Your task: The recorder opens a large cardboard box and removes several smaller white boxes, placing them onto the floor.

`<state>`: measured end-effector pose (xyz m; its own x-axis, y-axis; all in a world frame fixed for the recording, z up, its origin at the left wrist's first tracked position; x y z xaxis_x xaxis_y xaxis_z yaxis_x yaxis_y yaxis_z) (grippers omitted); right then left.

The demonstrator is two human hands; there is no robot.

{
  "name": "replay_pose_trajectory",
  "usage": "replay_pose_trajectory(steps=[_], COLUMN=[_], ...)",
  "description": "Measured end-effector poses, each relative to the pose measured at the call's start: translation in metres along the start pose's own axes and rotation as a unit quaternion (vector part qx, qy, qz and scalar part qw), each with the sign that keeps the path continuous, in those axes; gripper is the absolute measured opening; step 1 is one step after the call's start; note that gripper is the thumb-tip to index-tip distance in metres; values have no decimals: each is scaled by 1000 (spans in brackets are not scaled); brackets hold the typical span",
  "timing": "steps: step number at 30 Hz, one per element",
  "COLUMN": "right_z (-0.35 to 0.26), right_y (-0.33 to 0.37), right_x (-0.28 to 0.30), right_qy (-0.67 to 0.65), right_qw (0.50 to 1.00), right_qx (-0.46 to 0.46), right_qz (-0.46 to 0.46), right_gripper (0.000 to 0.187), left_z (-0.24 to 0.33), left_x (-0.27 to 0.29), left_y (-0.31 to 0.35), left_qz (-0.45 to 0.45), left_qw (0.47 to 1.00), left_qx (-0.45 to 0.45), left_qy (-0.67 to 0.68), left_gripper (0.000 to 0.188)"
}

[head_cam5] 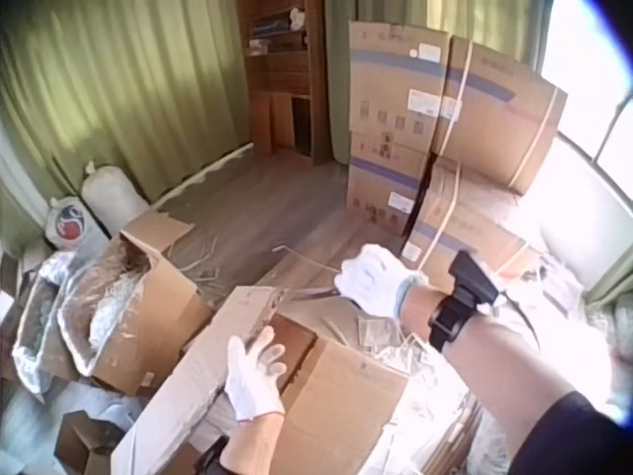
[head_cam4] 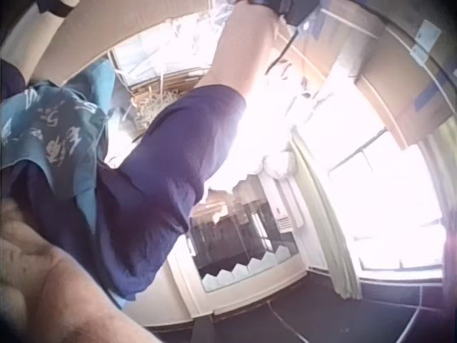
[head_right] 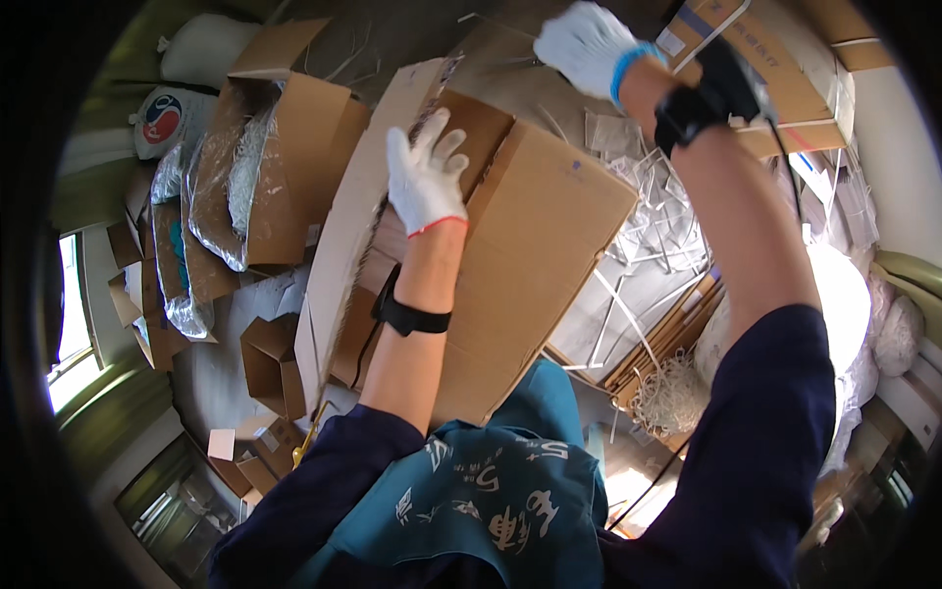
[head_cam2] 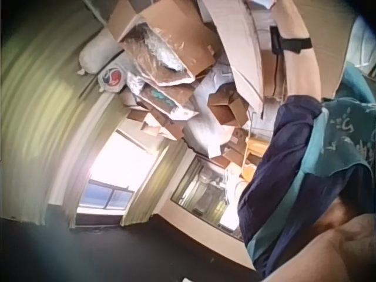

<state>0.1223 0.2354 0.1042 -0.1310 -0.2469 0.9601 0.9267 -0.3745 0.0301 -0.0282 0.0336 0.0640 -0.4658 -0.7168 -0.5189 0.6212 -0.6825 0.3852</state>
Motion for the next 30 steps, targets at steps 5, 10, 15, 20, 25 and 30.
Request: replay_pose_trajectory(steps=[5,10,15,20,25,30], right_z=[-40,-76,-73,-65,-52,-44], right_y=[78,125,137,135,131,136], right_x=[0,-1,3,0,-16,-21], right_qy=[-132,-141,-118,-99,-56,-70], right_qw=[943,928,920,937,954,956], right_qx=[-283,-309,-339,-283,-257,-236], right_qz=[-110,-156,-159,-177,-146,-159], right_gripper=[33,38,39,40,39,41], left_z=[73,80,-15,-55,-60,-63], left_x=[36,72,46,18,-1,5], left_y=[-66,-144,-86,-47,-53,-44], left_qz=[-60,55,-77,-201,-266,-266], left_qw=[938,974,887,823,764,692], left_qx=[-138,-21,46,68,93,-13], left_qy=[-312,-217,-454,-528,-581,-671], left_gripper=[73,57,35,33,39,35])
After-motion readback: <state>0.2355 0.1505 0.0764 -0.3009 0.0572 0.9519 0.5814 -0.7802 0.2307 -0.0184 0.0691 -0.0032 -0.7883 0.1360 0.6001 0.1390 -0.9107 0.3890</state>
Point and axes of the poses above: each hand's wrist, its own y-axis away from the middle knuckle, its own x-axis out of the back of the hand, z = x × y, the point moved 2 cm from there along -y, towards the middle knuckle, and after that the axes turned 3 degrees about -z, right-handed, at the moved point
